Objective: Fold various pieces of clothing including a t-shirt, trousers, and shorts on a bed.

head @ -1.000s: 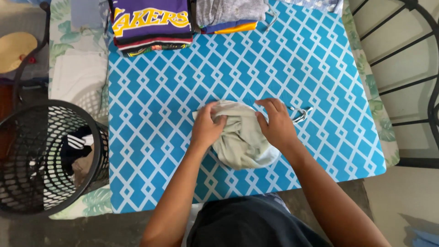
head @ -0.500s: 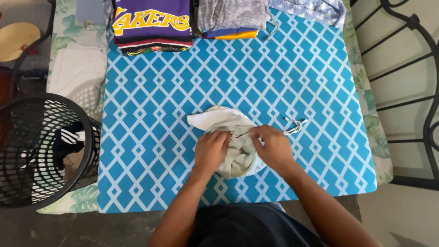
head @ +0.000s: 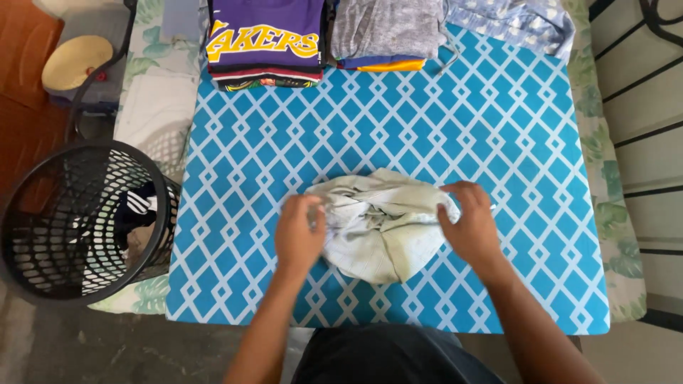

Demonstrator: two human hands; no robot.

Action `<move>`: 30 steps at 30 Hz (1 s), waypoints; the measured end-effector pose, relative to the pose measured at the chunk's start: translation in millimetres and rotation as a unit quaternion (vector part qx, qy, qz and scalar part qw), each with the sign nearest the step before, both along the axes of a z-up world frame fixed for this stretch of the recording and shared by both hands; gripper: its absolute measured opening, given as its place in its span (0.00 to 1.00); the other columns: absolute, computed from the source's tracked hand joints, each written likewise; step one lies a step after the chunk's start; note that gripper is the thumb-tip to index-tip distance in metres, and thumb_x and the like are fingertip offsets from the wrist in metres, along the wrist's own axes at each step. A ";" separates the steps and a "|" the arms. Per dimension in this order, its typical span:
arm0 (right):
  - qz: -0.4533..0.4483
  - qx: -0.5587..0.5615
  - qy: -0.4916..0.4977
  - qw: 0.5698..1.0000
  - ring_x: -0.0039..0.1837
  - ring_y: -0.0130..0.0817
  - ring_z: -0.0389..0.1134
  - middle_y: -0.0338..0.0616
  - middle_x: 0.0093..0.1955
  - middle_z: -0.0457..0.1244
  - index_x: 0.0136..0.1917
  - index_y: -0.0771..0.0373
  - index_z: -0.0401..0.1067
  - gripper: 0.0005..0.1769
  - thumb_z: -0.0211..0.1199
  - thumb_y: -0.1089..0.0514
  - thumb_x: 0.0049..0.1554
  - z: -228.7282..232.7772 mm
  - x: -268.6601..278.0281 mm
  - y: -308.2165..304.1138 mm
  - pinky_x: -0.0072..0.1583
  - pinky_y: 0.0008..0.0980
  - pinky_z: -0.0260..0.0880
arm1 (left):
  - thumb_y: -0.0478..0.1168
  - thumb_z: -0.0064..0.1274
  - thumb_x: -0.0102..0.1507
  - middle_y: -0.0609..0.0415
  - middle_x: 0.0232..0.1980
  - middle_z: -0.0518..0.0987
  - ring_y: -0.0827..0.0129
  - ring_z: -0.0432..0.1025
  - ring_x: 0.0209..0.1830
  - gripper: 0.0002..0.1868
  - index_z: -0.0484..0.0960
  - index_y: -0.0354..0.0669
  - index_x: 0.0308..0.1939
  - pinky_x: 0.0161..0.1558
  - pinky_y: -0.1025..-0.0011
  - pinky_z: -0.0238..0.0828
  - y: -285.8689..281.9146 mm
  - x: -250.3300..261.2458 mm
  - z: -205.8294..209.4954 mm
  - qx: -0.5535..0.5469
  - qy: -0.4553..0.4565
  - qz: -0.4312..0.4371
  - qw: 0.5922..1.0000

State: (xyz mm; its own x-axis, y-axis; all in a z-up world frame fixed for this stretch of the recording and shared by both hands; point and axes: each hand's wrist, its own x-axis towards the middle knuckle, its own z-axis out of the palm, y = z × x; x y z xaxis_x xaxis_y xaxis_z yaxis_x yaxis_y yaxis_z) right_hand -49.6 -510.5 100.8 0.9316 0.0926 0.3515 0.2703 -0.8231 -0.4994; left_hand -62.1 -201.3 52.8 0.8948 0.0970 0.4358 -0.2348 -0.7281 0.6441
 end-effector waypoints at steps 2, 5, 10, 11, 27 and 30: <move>0.059 -0.010 0.003 0.998 0.59 0.49 0.68 0.50 0.57 0.67 0.55 0.60 0.75 0.14 0.67 0.60 0.54 -15.2 0.9 15.2 0.60 0.43 0.69 | 0.40 0.57 0.66 0.51 0.49 0.79 0.55 0.78 0.46 0.08 0.79 0.45 0.47 0.46 0.62 0.74 -26.5 -2.1 9.8 0.008 0.023 -0.033 0.999; 0.131 -0.051 0.004 0.990 0.56 0.44 0.69 0.43 0.55 0.69 0.54 0.56 0.76 0.12 0.67 0.58 0.55 -27.8 1.3 42.7 0.57 0.43 0.70 | 0.43 0.60 0.62 0.51 0.49 0.80 0.55 0.78 0.41 0.12 0.81 0.45 0.48 0.42 0.60 0.72 -52.4 -2.9 12.8 0.072 0.049 -0.077 0.993; 0.126 -0.131 -0.018 0.983 0.51 0.44 0.70 0.45 0.52 0.70 0.57 0.61 0.78 0.17 0.65 0.55 0.56 -51.2 20.9 51.3 0.51 0.43 0.70 | 0.44 0.58 0.62 0.52 0.47 0.81 0.54 0.77 0.39 0.15 0.84 0.45 0.50 0.43 0.56 0.70 -56.8 4.2 -6.8 0.179 0.091 -0.061 0.978; 0.122 -0.151 -0.012 0.981 0.51 0.44 0.70 0.44 0.50 0.70 0.56 0.60 0.79 0.14 0.65 0.55 0.57 -47.6 25.7 48.4 0.51 0.43 0.70 | 0.43 0.59 0.63 0.54 0.45 0.81 0.57 0.78 0.40 0.10 0.86 0.48 0.47 0.44 0.59 0.70 -53.2 5.5 -3.9 0.153 0.096 -0.064 0.981; -0.116 0.091 0.188 0.971 0.47 0.40 0.72 0.52 0.54 0.68 0.63 0.64 0.69 0.18 0.60 0.55 0.62 8.1 31.4 -20.3 0.44 0.39 0.72 | 0.40 0.58 0.67 0.59 0.41 0.83 0.77 0.75 0.36 0.06 0.84 0.44 0.45 0.40 0.76 0.73 36.3 21.0 -13.8 -0.251 0.153 -0.004 0.956; -0.021 0.022 0.166 0.986 0.50 0.40 0.74 0.49 0.59 0.68 0.61 0.60 0.72 0.18 0.60 0.55 0.59 -6.4 18.5 -6.9 0.47 0.39 0.75 | 0.42 0.59 0.64 0.57 0.40 0.85 0.70 0.77 0.33 0.08 0.85 0.47 0.45 0.36 0.72 0.75 -27.4 -10.6 -0.8 -0.153 0.224 -0.123 0.955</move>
